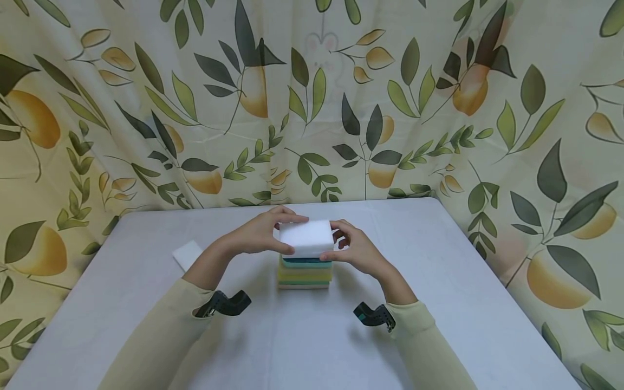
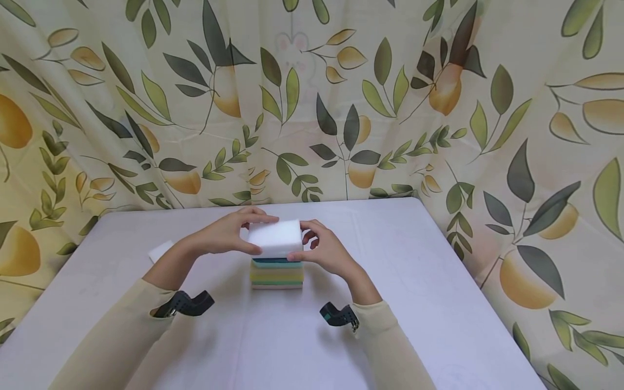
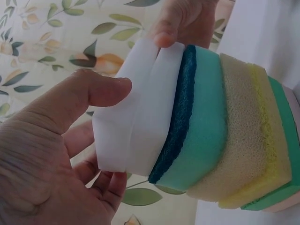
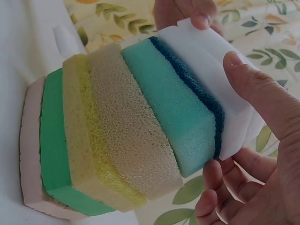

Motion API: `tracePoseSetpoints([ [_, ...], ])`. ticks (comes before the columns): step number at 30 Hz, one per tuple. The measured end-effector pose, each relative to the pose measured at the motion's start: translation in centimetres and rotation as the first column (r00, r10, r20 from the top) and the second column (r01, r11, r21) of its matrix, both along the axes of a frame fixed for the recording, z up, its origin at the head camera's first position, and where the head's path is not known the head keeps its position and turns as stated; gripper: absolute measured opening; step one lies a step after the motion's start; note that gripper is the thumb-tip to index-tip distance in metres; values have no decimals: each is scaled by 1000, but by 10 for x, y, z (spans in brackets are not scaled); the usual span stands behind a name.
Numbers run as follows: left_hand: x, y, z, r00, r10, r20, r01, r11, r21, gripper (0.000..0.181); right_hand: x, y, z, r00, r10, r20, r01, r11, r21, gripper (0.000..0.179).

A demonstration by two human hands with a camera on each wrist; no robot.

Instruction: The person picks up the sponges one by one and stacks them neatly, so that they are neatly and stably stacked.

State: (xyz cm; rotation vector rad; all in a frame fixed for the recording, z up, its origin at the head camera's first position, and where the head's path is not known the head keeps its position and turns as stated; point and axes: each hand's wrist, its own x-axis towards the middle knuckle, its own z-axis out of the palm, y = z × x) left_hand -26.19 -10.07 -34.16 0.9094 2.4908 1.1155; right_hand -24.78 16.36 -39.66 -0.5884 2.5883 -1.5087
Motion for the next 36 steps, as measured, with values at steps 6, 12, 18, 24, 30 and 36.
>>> tracePoseSetpoints([
  [6,-2,0,1,1000,-14,3,14,1000,-1,67,0,0,0,1000,-1,-4,1,1000,-1,69],
  [12,-1,1,3,1000,-19,1,19,1000,-19,67,0,0,0,1000,0,1,0,1000,5,70],
  [18,-1,1,2,1000,-24,0,24,999,-22,67,1,-1,1,1000,0,4,0,1000,0,71],
  [24,-1,2,0,1000,-25,-1,25,1000,-18,67,1,0,2,1000,1,3,-1,1000,-15,72],
  [30,0,4,0,1000,-16,-4,16,999,-36,67,2,1,6,999,-6,-33,4,999,-45,70],
  [36,0,4,1,999,-31,-16,31,999,-37,69,5,1,11,997,-17,-70,13,998,-61,70],
])
